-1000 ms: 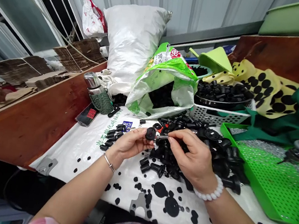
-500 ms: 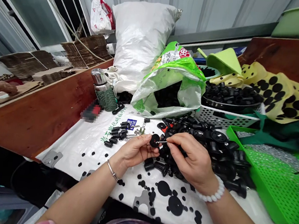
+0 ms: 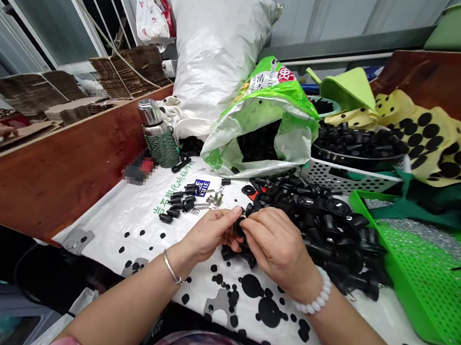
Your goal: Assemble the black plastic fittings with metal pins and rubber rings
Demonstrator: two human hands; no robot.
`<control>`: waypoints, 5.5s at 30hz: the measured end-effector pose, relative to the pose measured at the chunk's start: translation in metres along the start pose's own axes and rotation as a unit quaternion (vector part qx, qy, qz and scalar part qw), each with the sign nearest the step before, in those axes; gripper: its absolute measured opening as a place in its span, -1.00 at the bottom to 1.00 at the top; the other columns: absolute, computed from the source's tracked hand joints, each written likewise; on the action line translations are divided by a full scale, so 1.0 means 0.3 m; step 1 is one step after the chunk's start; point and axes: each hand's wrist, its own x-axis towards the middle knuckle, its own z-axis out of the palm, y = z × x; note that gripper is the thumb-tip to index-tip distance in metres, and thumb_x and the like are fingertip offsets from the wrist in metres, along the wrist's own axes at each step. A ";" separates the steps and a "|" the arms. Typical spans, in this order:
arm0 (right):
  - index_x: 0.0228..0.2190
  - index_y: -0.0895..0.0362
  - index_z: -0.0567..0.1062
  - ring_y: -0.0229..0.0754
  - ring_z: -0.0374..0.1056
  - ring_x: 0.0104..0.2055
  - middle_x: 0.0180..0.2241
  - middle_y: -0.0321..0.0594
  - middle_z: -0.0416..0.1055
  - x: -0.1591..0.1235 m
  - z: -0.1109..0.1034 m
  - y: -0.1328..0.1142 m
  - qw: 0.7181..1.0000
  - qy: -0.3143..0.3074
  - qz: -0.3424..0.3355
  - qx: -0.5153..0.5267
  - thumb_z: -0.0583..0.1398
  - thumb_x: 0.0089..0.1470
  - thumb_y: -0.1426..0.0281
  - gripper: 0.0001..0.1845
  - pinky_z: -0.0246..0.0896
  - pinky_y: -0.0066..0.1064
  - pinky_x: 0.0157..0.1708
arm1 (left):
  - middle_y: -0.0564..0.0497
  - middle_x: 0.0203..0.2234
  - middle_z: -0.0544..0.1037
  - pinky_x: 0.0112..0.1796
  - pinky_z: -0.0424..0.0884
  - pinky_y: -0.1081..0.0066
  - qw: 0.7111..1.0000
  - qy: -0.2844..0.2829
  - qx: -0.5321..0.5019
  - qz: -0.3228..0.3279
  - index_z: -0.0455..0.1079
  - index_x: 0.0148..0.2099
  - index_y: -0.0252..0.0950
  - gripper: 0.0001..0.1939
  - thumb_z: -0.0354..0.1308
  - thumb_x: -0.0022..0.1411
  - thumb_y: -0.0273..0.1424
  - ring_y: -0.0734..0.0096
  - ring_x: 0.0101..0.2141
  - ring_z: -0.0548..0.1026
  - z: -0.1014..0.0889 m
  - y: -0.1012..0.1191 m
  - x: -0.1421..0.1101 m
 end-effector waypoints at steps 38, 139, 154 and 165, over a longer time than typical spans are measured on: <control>-0.43 0.13 0.49 -0.24 0.36 -0.37 -0.43 -0.24 0.42 -0.021 0.035 0.007 0.953 -0.013 0.220 0.207 0.14 0.02 0.50 -0.88 0.28 -0.41 -0.36 | 0.05 -0.54 0.45 -0.43 0.29 0.49 0.878 0.008 0.450 0.164 0.41 -0.31 -0.31 -0.78 -0.06 0.23 -0.42 0.46 -0.49 0.39 -0.022 0.015 -0.084; -0.34 0.08 0.43 -0.15 0.38 -0.24 -0.29 -0.21 0.43 -0.033 0.012 0.011 0.969 0.036 0.180 0.166 0.15 0.05 0.41 -0.92 0.32 -0.30 -0.19 | -0.04 -0.33 0.45 -0.15 0.30 0.21 0.712 0.366 0.584 0.137 0.31 -0.25 -0.27 -0.85 0.07 0.13 -0.33 0.23 -0.24 0.41 -0.367 -0.062 -0.203; -0.31 0.11 0.41 -0.14 0.36 -0.17 -0.24 -0.14 0.41 -0.027 0.021 -0.019 0.965 0.015 0.145 0.219 0.13 0.06 0.49 -0.88 0.29 -0.29 -0.15 | -0.07 -0.20 0.42 -0.22 0.39 0.42 0.912 0.138 0.310 0.229 0.23 -0.15 -0.29 -0.84 0.06 0.19 -0.47 0.43 -0.26 0.43 -0.109 -0.111 -0.187; -0.28 0.15 0.41 -0.18 0.36 -0.18 -0.22 -0.10 0.42 -0.029 0.026 -0.033 0.977 -0.006 0.053 0.205 0.14 0.04 0.55 -0.84 0.31 -0.33 -0.19 | -0.09 -0.19 0.46 -0.27 0.41 0.40 0.827 0.123 0.463 0.294 0.19 0.05 -0.29 -0.62 0.07 0.16 -0.49 0.42 -0.33 0.43 -0.084 -0.095 -0.208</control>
